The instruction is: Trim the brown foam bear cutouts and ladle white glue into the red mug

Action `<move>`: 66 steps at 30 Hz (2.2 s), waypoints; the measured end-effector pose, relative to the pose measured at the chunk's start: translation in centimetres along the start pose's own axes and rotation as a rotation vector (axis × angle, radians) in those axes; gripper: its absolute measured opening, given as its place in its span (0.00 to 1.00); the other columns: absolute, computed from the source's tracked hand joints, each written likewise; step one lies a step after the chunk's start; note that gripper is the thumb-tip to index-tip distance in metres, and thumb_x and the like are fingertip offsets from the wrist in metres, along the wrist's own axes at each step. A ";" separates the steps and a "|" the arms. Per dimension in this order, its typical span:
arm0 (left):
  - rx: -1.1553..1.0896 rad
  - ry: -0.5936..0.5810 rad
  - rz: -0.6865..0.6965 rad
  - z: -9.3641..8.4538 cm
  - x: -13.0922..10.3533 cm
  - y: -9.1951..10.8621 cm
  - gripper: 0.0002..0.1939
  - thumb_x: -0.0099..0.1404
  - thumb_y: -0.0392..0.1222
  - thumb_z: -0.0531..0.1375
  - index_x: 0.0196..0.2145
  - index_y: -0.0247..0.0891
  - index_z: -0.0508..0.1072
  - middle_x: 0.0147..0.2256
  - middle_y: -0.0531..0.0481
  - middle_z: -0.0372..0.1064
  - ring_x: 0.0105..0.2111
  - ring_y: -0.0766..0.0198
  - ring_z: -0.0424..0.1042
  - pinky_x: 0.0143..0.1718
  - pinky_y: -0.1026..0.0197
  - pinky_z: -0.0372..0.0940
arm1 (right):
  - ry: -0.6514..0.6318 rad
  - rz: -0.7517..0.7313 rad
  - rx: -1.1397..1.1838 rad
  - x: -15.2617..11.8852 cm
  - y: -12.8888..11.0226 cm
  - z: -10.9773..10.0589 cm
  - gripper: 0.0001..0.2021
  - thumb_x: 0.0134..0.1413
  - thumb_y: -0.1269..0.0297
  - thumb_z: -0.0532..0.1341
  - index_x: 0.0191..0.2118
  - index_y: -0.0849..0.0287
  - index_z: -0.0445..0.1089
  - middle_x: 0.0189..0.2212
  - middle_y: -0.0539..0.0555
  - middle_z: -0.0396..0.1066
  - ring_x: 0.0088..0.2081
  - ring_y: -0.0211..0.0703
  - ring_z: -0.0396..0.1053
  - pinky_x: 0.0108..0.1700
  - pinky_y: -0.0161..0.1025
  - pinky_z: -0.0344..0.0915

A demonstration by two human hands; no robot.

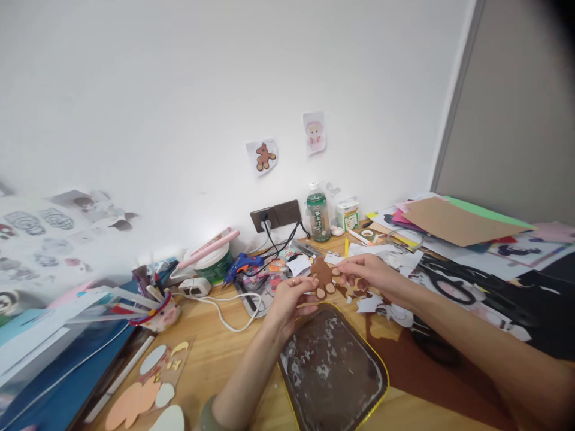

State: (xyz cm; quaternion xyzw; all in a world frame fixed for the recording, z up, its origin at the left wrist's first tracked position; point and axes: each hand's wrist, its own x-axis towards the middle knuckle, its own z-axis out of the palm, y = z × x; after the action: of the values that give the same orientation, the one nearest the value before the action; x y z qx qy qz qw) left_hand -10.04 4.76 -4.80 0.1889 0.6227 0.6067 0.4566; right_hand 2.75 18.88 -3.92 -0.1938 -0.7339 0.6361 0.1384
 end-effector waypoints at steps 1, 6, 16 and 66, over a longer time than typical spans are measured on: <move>0.000 -0.002 -0.001 0.0 0.0 0.0 0.13 0.46 0.42 0.63 0.30 0.34 0.70 0.28 0.48 0.69 0.25 0.68 0.69 0.23 0.69 0.64 | 0.001 0.001 -0.002 0.0 0.0 0.0 0.13 0.47 0.56 0.57 0.30 0.62 0.70 0.25 0.52 0.68 0.26 0.33 0.60 0.21 0.27 0.52; -0.002 -0.001 -0.001 0.0 0.0 0.0 0.12 0.46 0.41 0.63 0.30 0.34 0.70 0.27 0.48 0.70 0.25 0.68 0.69 0.23 0.68 0.64 | 0.014 -0.001 -0.021 0.2 0.2 0.0 0.15 0.47 0.53 0.57 0.26 0.63 0.68 0.25 0.53 0.69 0.25 0.32 0.60 0.21 0.27 0.53; -0.011 0.003 -0.019 0.2 -0.3 0.1 0.12 0.45 0.41 0.63 0.29 0.34 0.70 0.26 0.48 0.69 0.24 0.69 0.68 0.21 0.69 0.63 | 0.036 -0.007 -0.125 0.4 0.4 0.1 0.16 0.45 0.51 0.57 0.27 0.62 0.70 0.22 0.51 0.69 0.21 0.32 0.60 0.20 0.29 0.52; 0.099 -0.058 -0.040 -0.5 -0.3 0.4 0.13 0.44 0.42 0.64 0.29 0.35 0.70 0.26 0.50 0.70 0.24 0.69 0.69 0.21 0.70 0.64 | -0.120 -0.001 -0.163 -0.2 -0.4 -1.0 0.14 0.41 0.52 0.61 0.27 0.60 0.70 0.21 0.50 0.68 0.21 0.32 0.59 0.21 0.30 0.52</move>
State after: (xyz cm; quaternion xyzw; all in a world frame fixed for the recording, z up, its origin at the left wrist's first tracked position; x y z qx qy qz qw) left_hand -10.37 4.30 -4.37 0.2162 0.6423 0.5600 0.4765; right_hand 3.30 19.65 -3.33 -0.1655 -0.7904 0.5847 0.0782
